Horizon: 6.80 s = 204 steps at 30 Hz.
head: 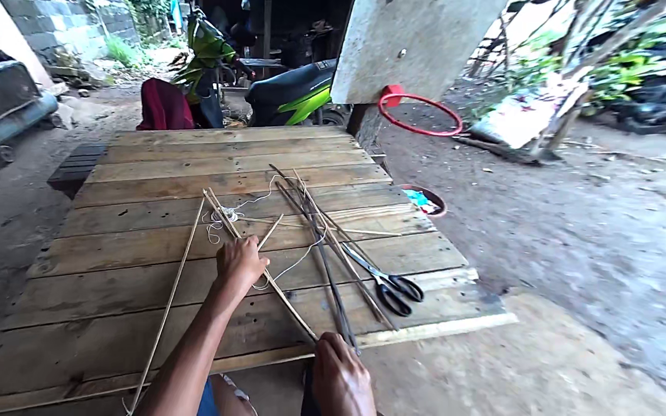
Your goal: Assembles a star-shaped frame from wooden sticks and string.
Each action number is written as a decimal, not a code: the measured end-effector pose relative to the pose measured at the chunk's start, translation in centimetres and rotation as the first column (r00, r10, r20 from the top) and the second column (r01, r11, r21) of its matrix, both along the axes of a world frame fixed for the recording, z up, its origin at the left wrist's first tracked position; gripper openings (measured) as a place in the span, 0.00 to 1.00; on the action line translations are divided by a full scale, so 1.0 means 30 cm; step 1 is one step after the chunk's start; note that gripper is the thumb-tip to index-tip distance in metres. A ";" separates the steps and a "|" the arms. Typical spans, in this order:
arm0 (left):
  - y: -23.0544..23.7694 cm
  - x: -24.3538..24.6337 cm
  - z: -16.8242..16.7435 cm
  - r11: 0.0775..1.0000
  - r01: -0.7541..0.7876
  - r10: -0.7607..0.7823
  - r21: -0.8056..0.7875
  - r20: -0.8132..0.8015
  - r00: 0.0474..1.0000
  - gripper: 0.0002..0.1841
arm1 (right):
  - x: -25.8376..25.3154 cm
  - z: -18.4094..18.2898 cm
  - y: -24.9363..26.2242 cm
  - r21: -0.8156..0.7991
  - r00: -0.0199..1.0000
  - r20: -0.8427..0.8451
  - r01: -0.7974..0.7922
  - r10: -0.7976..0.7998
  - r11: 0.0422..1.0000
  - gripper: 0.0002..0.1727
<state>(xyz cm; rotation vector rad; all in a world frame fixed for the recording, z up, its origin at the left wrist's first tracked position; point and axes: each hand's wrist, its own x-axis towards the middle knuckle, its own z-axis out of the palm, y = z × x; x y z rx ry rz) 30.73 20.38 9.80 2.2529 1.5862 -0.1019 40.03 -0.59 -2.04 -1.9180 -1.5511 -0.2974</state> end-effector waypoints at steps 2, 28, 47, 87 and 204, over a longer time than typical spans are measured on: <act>-0.036 -0.029 0.047 0.989 0.137 -0.138 -0.054 -0.021 0.990 0.16 | 0.005 -0.006 0.005 0.017 1.000 0.026 0.003 -0.004 1.000 0.06; -0.083 0.187 0.152 0.665 0.744 -0.732 0.061 0.254 0.633 0.13 | -0.001 -0.054 -0.009 0.095 1.000 0.013 0.005 -0.006 0.995 0.09; -0.192 0.040 -0.170 0.483 0.873 -0.871 0.072 0.143 0.470 0.06 | 0.010 -0.112 -0.004 0.236 0.998 -0.067 0.005 0.011 0.972 0.09; -0.303 -0.032 -0.381 0.685 0.436 -0.727 0.584 0.501 0.470 0.03 | 0.081 -0.042 0.009 0.066 0.958 -0.285 0.010 0.009 0.998 0.07; -0.417 -0.094 -0.279 0.871 0.012 0.445 -0.491 0.799 0.405 0.04 | 0.174 -0.036 0.137 0.235 0.737 -0.339 -0.536 0.585 0.811 0.10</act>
